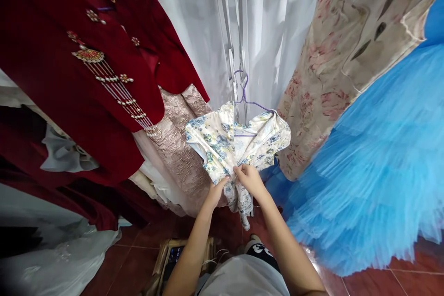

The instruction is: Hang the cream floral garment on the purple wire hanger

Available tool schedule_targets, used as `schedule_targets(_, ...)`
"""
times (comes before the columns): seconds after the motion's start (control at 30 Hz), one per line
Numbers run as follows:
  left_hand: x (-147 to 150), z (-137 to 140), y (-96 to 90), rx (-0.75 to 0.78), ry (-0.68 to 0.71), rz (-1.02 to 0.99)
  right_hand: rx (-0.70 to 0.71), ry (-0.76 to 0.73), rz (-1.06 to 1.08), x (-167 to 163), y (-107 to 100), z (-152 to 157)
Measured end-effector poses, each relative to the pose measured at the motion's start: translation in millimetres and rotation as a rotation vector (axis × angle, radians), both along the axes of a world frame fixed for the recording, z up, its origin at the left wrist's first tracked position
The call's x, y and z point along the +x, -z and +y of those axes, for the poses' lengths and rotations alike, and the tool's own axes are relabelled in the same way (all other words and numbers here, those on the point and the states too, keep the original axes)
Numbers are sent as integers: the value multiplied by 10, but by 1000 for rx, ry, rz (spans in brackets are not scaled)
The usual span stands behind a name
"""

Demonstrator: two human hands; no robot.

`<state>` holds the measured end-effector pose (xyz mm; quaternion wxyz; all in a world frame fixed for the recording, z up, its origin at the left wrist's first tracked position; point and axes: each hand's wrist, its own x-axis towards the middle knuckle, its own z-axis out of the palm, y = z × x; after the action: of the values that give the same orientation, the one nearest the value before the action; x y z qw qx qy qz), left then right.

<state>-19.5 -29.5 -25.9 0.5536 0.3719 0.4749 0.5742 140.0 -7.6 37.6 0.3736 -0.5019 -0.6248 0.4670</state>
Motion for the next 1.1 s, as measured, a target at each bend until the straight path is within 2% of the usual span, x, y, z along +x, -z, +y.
schedule_targets(0.1, -36, -18, -5, 26, 14, 69, 17, 50, 141, -17, 31, -61)
schedule_targets(0.13, -44, -40, -16, 61, -30, 92, 26, 64, 184, -17, 41, -91)
schedule_targets(0.17, -49, -75, -30, 113, -121, 122, 28, 79, 222, -15, 50, -128)
schedule_targets(0.27, -19, -237, -72, 307, -522, 287, -6, 121, 289, -8, 64, -267)
schedule_targets(0.3, 11, -295, -83, 359, -568, 359, -18, 135, 301, -10, 61, -318)
schedule_targets(0.33, 51, -344, -94, 397, -524, 425, -25, 142, 310, -16, 52, -368)
schedule_targets(0.43, 206, -386, -147, 446, -138, 528, -20, 130, 337, -56, -6, -501)
schedule_targets(0.5, 299, -330, -202, 420, -20, 539, -16, 117, 353, -86, -60, -555)
schedule_targets(0.6, 373, -237, -270, 407, -11, 585, -6, 176, 378, -90, -153, -533)
schedule_targets(0.7, 379, -247, -278, 442, 8, 639, 26, 269, 442, -31, -317, -332)
schedule_targets(0.8, 365, -339, -259, 426, 9, 675, 75, 300, 522, 32, -625, 34)
schedule_targets(0.97, 341, -454, -207, 402, 44, 676, 202, 343, 603, 33, -1279, 653)
schedule_targets(1.03, 307, -453, -170, 403, 93, 678, 234, 358, 608, 23, -1442, 776)
schedule_targets(1.1, 245, -399, -188, 430, 152, 697, 250, 350, 586, 23, -1510, 805)
